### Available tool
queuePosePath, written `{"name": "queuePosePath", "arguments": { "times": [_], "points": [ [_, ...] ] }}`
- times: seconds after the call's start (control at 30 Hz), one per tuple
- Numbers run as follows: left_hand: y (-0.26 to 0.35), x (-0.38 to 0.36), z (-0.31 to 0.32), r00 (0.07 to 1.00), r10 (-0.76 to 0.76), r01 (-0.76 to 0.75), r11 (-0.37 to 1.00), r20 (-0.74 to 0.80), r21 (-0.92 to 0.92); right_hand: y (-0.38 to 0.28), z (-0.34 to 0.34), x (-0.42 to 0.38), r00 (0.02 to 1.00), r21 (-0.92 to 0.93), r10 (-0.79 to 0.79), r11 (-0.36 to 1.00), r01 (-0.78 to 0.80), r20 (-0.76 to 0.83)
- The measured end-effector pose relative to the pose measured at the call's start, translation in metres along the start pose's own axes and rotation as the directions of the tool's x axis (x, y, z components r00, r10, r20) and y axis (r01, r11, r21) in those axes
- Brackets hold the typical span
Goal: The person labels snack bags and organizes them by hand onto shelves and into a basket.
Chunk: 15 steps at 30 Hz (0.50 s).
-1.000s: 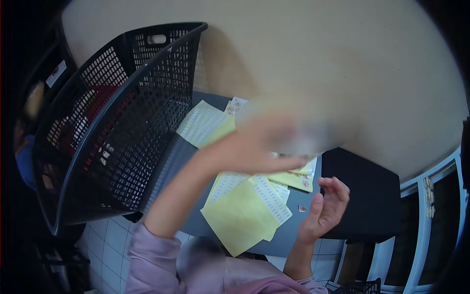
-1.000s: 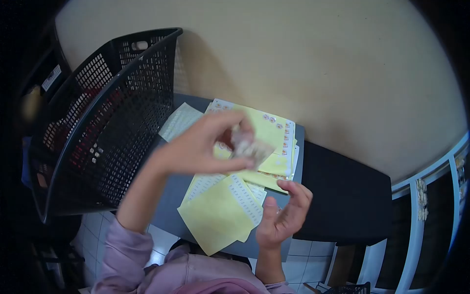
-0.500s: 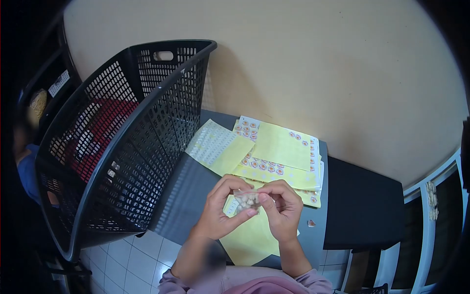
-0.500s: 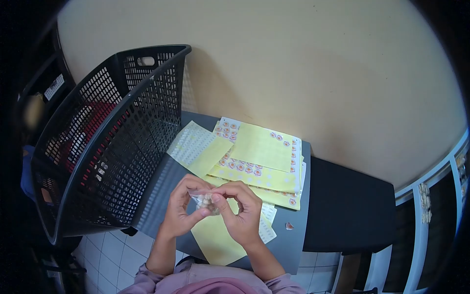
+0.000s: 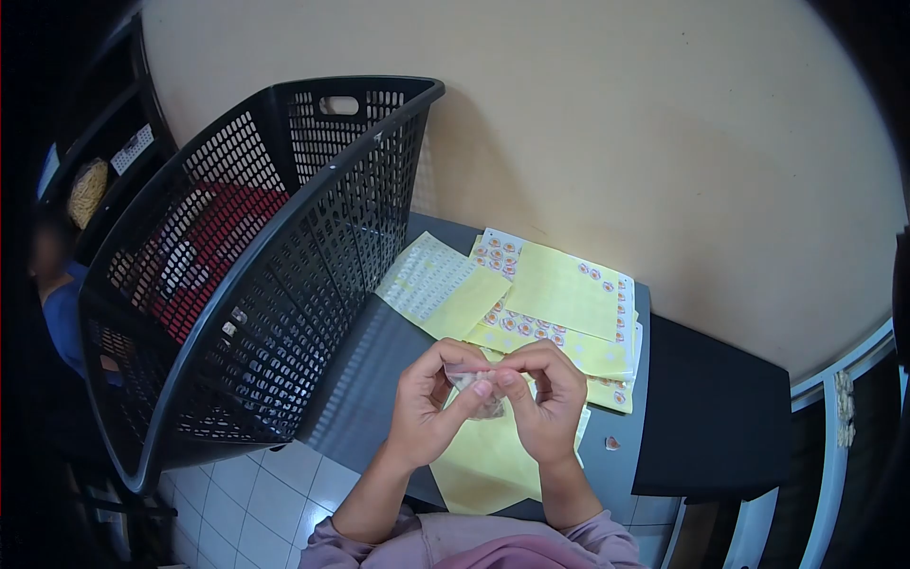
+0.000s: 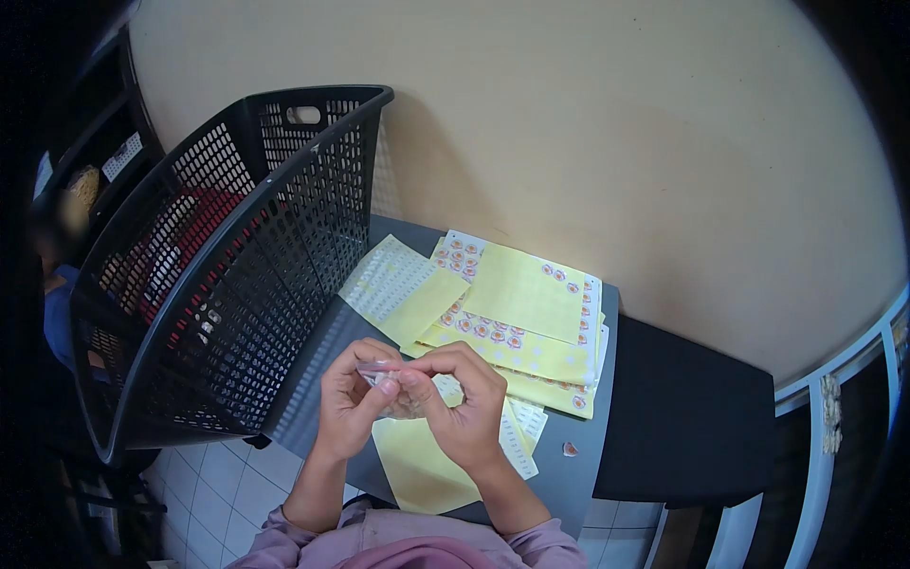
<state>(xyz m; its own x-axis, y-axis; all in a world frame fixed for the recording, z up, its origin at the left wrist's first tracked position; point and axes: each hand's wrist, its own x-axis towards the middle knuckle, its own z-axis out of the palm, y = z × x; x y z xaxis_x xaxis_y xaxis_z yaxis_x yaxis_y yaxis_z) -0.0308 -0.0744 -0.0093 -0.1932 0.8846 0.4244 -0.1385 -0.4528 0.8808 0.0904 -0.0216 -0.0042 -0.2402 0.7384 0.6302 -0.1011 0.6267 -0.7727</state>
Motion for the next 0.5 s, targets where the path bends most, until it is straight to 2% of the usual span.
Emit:
{"name": "queuePosePath", "arguments": {
  "times": [0.07, 0.2, 0.27, 0.4, 0.5],
  "points": [
    [0.0, 0.0, 0.003, 0.996, -0.075, 0.071, 0.995, -0.05, -0.071, 0.001, 0.0, 0.0, 0.985, 0.223, 0.165, 0.96, -0.171, 0.045],
    [-0.006, 0.002, 0.001, 0.996, 0.0, -0.005, 0.998, -0.09, -0.055, 0.0, 0.001, 0.003, 0.993, 0.209, 0.067, 0.974, -0.085, 0.093],
    [-0.007, 0.001, 0.002, 0.992, 0.018, -0.018, 1.0, -0.123, 0.004, 0.0, 0.001, 0.002, 0.992, 0.082, 0.036, 0.996, -0.046, 0.122],
    [-0.007, -0.003, 0.002, 0.99, 0.01, -0.007, 1.0, -0.142, 0.023, 0.006, 0.001, 0.0, 0.983, 0.106, 0.101, 0.987, -0.118, 0.152],
    [-0.009, -0.007, 0.001, 0.991, -0.039, 0.035, 0.999, -0.127, -0.032, 0.006, 0.002, -0.001, 0.968, 0.131, 0.152, 0.975, -0.18, 0.197]
  ]
}}
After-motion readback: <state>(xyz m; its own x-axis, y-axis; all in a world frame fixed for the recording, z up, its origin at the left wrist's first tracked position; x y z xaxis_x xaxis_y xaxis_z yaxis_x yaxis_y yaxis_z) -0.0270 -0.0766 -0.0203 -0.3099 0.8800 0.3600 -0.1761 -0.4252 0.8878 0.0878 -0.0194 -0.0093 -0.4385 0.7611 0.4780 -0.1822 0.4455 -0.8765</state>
